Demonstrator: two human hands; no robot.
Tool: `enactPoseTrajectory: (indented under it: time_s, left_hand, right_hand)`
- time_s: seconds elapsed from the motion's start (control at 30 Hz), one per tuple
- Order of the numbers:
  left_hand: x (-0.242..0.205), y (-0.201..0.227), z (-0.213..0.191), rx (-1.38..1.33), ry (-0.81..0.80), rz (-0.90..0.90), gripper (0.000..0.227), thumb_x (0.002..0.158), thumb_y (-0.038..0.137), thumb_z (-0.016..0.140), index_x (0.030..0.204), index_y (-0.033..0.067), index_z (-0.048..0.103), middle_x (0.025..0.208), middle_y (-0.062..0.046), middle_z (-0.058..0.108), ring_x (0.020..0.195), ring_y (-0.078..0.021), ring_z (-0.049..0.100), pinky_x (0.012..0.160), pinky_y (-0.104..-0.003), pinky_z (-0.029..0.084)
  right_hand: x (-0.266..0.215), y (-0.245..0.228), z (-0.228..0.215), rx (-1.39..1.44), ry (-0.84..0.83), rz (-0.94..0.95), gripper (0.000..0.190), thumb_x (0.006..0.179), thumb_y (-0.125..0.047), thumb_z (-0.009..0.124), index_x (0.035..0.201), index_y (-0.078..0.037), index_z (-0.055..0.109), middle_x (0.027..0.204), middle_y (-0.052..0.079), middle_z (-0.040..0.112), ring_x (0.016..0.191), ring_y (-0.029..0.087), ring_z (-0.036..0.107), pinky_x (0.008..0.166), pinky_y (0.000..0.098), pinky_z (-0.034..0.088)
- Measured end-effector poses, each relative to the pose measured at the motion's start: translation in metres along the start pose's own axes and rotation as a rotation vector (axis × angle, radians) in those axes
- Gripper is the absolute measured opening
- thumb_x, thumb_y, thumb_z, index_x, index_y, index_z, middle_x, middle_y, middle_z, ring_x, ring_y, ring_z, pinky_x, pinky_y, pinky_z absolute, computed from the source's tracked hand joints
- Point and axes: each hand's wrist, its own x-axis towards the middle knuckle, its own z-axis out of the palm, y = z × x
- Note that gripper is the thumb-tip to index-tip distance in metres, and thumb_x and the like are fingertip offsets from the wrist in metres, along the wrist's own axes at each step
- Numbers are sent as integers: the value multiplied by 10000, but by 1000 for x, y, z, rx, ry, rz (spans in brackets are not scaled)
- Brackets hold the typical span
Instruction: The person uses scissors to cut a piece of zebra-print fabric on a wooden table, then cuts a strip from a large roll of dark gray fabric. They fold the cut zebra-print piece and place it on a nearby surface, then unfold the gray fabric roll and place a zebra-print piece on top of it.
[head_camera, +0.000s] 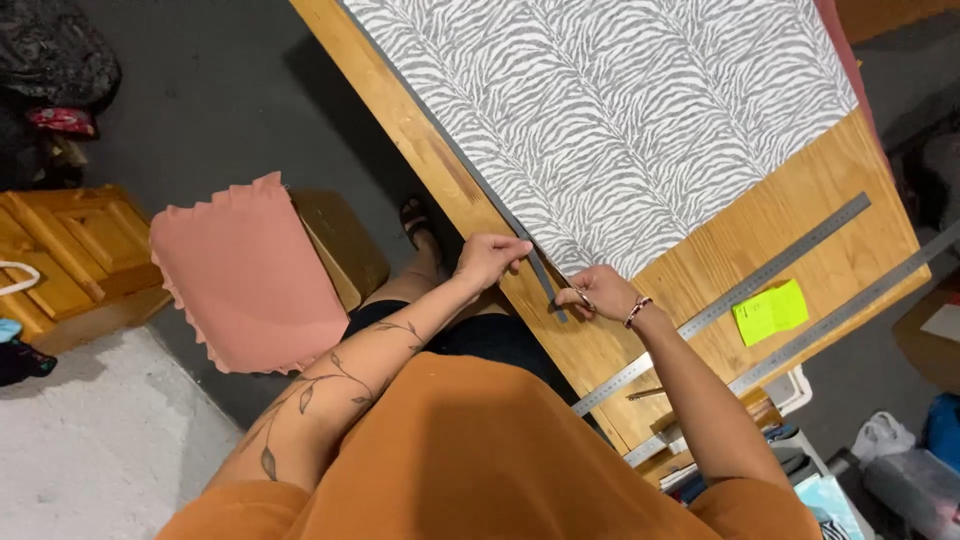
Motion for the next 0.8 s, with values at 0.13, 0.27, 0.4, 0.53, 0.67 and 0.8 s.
enactPoseTrajectory:
  time_s: [0.13,0.27,0.4,0.53,0.67,0.8]
  left_hand:
    - [-3,-4,0,-26,22,2,269,840,330,790,1006,119,787,637,-2,723,426,-113,571,450,-218,450]
    - [-5,-7,2,-19,44,5,271,848,326,779,1018,115,785,650,0,730,438,-111,584,458,-218,457]
    - [-3,-12,-1,-15,33,57,263,863,296,761,1033,96,776,651,-12,729,446,-103,582,462,-218,459]
    - [0,-12,-2,18,42,50,254,856,302,760,1016,106,781,642,1,729,445,-103,589,456,-214,459]
    - [4,-17,-5,50,43,66,256,860,291,756,1025,96,777,646,-5,731,452,-103,597,463,-225,463]
    - [4,-18,-7,63,32,62,244,858,288,750,1019,107,783,632,5,726,463,-97,597,484,-221,465]
  right_hand:
    - [4,12,5,-18,18,-17,551,805,-497,807,456,-118,608,393,22,574,445,140,509,528,244,406]
    - [5,4,5,-36,32,-45,552,828,-494,792,460,-125,610,390,7,574,441,126,513,528,242,414]
    - [14,-12,4,-37,32,-55,551,848,-510,761,477,-129,614,407,15,589,419,123,547,511,232,429]
    - [18,-8,1,-52,36,-53,554,837,-507,773,476,-118,616,394,28,582,411,146,559,508,243,432]
    - [18,-13,-2,-62,31,-56,559,861,-466,768,479,-103,581,397,35,567,429,151,526,519,251,420]
    - [19,-34,-3,-48,30,-42,587,863,-519,752,475,-114,579,399,27,564,407,133,520,491,229,403]
